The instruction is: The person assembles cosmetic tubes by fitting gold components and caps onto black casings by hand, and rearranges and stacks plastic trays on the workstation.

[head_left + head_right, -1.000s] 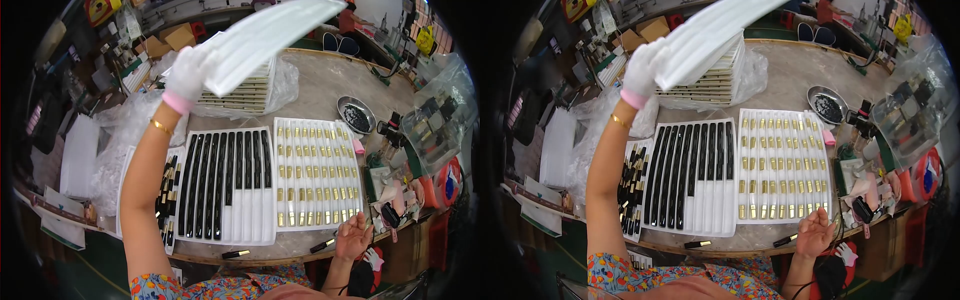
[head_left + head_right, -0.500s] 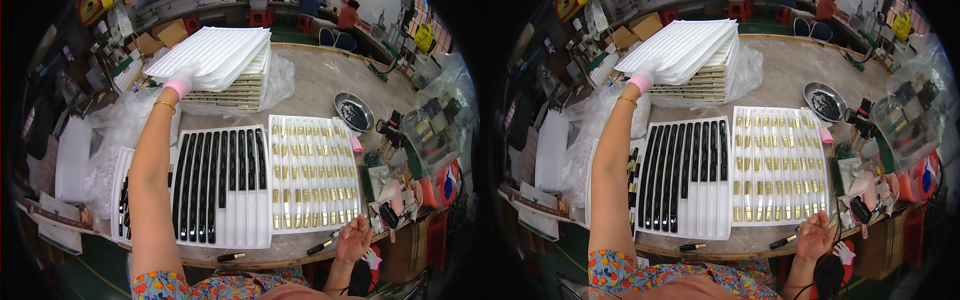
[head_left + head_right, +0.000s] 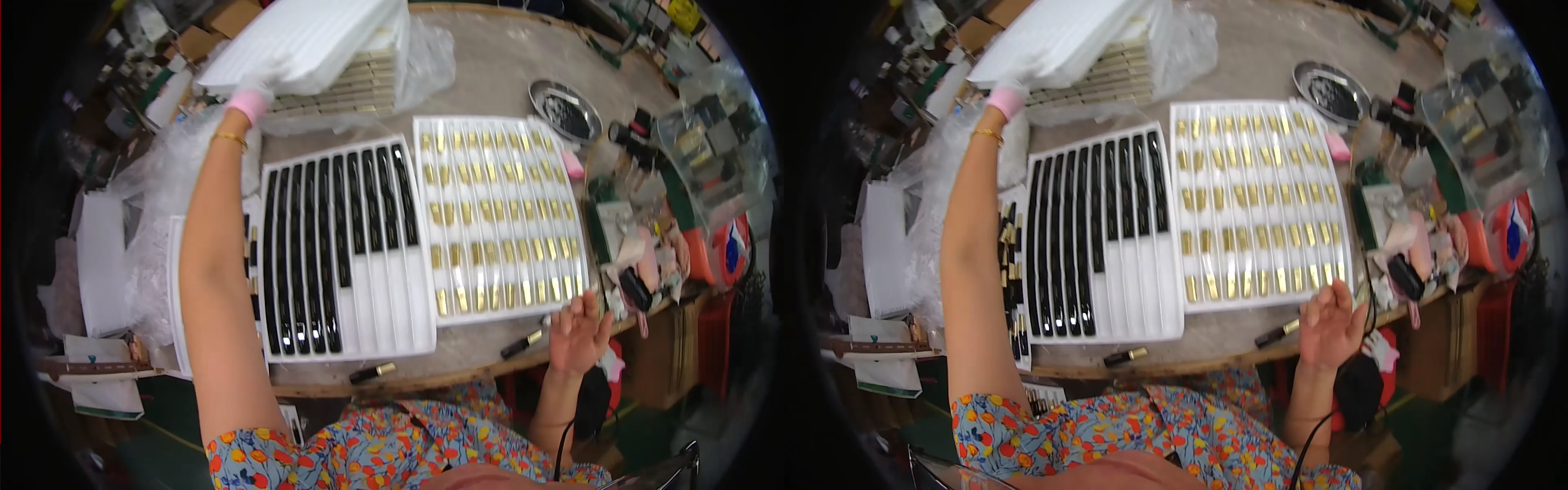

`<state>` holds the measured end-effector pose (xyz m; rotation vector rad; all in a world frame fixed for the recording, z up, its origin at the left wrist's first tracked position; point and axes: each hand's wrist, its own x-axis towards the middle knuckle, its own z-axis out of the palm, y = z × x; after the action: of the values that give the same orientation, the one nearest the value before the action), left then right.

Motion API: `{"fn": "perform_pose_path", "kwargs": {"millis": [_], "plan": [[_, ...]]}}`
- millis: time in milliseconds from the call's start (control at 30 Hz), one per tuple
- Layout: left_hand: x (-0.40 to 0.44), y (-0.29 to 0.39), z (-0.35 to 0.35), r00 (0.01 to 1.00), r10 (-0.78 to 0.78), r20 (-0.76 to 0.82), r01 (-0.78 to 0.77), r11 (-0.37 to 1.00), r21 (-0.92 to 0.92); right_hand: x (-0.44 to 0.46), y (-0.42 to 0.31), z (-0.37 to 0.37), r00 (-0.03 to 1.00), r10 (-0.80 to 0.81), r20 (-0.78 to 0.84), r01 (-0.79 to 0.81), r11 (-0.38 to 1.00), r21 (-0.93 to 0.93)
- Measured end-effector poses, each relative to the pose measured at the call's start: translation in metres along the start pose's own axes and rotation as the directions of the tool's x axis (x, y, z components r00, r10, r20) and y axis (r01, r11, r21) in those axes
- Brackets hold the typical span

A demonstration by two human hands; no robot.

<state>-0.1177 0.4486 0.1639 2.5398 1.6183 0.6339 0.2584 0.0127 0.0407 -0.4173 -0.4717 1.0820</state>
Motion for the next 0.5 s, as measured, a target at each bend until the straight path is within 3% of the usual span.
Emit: {"fn": "perform_pose_path", "kwargs": {"millis": [67,100,233,367,400,433,467,500], "plan": [[0.007,-0.011,0.011,0.982,0.173,-0.075,-0.172,0.985,0.022,0.001,-0.001,-0.006,0.999,0.010,0.032,-0.012,0.999,0.038],[-0.005,-0.007,0.026,0.986,0.165,-0.035,-0.165,0.986,0.003,0.001,-0.001,-0.005,0.999,0.017,0.046,-0.019,0.999,0.046],[0.020,-0.062,0.034,0.948,0.228,-0.222,-0.228,0.973,0.026,-0.002,-0.002,-0.002,0.997,0.031,0.078,-0.034,0.999,0.037],[-0.056,0.096,0.007,0.812,0.319,-0.488,-0.309,0.945,0.104,-0.005,0.001,-0.008,0.996,0.032,0.077,-0.039,0.996,0.081],[-0.065,0.099,0.024,0.820,0.423,-0.386,-0.374,0.906,0.199,-0.005,0.001,-0.009,0.997,0.033,0.064,-0.038,0.996,0.076],[-0.085,0.114,0.051,0.869,0.452,-0.200,-0.482,0.864,-0.143,-0.004,0.001,-0.008,0.996,0.025,0.082,-0.029,0.999,0.044],[-0.121,0.151,0.065,0.781,0.603,-0.160,-0.619,0.718,-0.318,-0.006,-0.001,-0.007,0.995,0.019,0.102,-0.020,1.000,0.013],[-0.149,0.171,0.079,0.761,0.646,0.062,-0.580,0.719,-0.383,-0.007,-0.006,-0.003,0.998,-0.004,0.066,0.007,0.999,-0.040]]}}
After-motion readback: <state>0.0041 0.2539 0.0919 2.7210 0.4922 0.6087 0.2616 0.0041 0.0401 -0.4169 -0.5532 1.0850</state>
